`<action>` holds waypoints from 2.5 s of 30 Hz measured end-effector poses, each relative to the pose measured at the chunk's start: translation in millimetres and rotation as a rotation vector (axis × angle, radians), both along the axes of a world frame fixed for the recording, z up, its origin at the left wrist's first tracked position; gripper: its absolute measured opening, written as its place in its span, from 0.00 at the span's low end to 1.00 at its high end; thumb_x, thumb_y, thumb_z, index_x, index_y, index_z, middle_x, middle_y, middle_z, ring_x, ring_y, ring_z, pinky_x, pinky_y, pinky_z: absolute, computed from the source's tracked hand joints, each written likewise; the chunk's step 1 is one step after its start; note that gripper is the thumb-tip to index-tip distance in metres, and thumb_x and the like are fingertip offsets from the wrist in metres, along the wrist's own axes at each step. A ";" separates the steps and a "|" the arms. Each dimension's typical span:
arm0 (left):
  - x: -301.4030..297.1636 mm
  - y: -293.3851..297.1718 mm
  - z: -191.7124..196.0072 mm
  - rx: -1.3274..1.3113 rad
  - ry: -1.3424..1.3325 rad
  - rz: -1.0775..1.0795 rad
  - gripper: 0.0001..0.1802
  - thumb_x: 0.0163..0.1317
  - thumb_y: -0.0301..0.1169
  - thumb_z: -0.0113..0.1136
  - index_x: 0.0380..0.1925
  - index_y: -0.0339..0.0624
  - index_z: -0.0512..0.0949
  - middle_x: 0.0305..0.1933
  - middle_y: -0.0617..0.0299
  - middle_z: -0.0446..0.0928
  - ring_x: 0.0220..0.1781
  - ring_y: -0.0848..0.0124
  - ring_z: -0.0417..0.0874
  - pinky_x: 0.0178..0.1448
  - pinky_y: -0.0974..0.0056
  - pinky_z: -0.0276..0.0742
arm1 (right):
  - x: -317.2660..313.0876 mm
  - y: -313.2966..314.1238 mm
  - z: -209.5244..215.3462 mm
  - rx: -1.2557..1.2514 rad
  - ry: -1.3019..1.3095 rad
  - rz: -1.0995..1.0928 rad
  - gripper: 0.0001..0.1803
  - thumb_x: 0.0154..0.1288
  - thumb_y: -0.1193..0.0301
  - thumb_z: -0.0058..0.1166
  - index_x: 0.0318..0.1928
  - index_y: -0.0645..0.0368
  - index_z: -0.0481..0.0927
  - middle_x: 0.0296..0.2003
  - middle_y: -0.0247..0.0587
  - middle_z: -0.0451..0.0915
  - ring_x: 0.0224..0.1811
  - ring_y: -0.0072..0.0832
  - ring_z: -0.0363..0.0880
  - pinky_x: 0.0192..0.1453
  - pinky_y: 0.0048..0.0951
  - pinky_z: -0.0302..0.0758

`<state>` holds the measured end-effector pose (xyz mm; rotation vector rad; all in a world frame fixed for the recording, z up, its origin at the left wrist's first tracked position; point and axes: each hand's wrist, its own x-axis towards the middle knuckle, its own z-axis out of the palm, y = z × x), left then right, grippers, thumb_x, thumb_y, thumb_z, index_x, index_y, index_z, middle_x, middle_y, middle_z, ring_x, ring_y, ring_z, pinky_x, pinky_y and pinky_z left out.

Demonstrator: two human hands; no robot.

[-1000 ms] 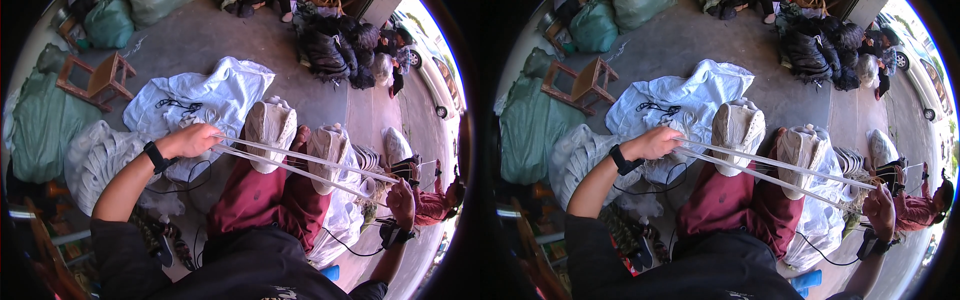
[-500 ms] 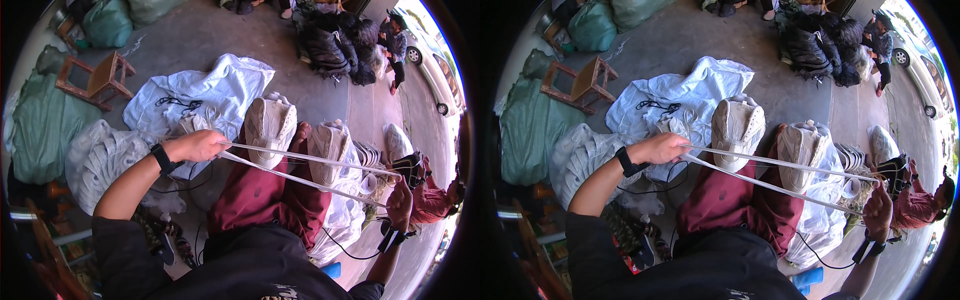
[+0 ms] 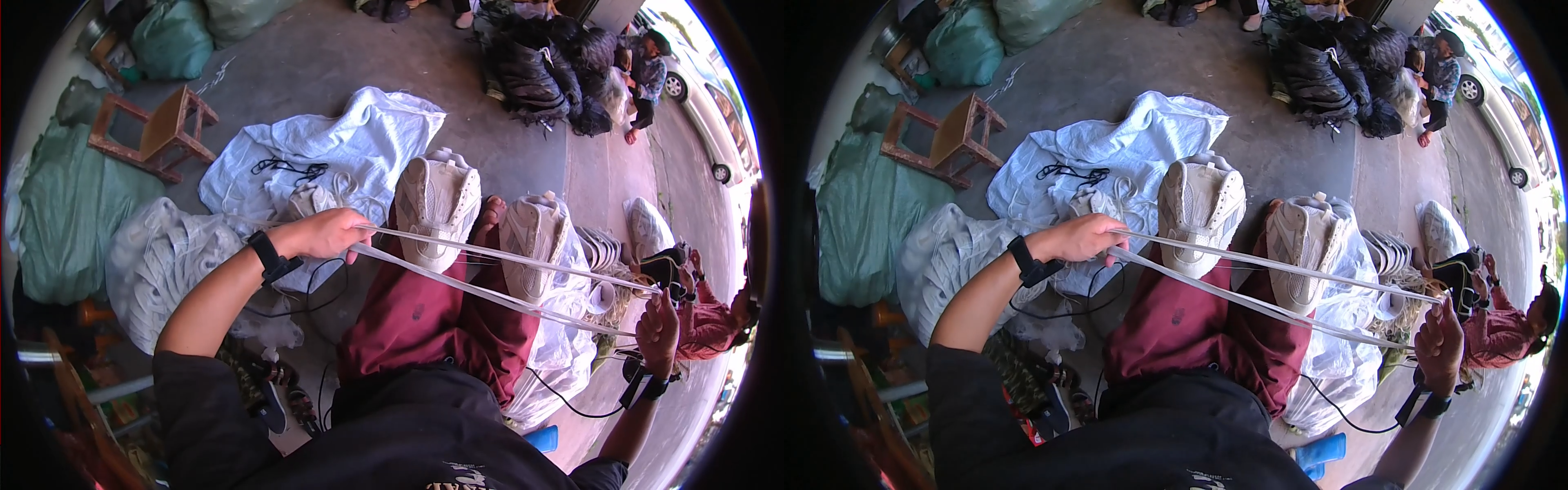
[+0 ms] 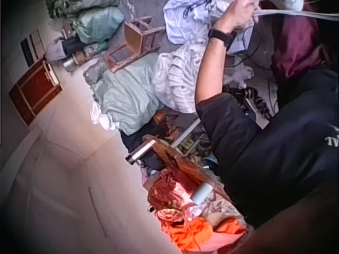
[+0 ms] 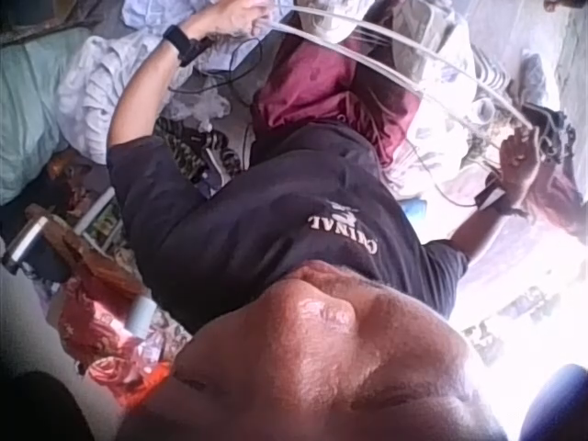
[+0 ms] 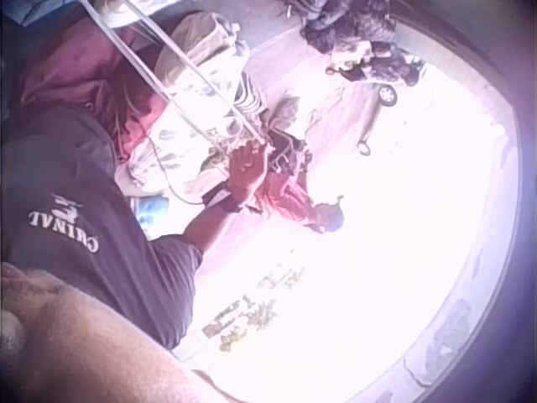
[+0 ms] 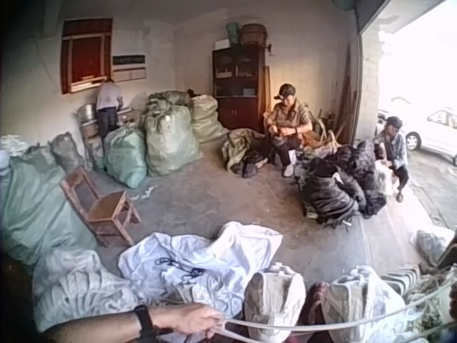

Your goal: Inspecting shoe components and preparing laces in a workshop setting.

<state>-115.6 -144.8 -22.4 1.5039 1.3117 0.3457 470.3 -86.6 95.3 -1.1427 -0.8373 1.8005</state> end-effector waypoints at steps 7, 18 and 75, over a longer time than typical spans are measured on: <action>3.6 3.9 -3.3 -0.023 -0.012 -0.054 0.18 0.69 0.37 0.44 0.32 0.34 0.77 0.22 0.61 0.80 0.28 0.74 0.78 0.37 0.65 0.71 | 0.0 -0.3 -3.9 -0.101 -0.040 -0.096 0.18 0.79 0.59 0.33 0.33 0.53 0.70 0.14 0.30 0.58 0.07 0.17 0.50 0.09 0.19 0.52; 12.1 12.5 -21.1 -0.010 0.016 -0.103 0.16 0.70 0.36 0.44 0.38 0.34 0.77 0.28 0.60 0.82 0.34 0.73 0.80 0.43 0.65 0.73 | -13.7 -2.1 1.8 -0.037 -0.089 -0.197 0.16 0.78 0.60 0.36 0.32 0.51 0.68 0.15 0.27 0.59 0.09 0.16 0.53 0.12 0.19 0.52; 25.4 35.3 -14.2 -0.063 0.161 0.116 0.19 0.68 0.36 0.44 0.21 0.36 0.71 0.16 0.63 0.72 0.18 0.76 0.70 0.25 0.68 0.63 | 50.3 14.9 -72.9 0.047 0.318 0.166 0.17 0.67 0.73 0.47 0.53 0.72 0.73 0.30 0.36 0.75 0.41 0.32 0.78 0.57 0.38 0.72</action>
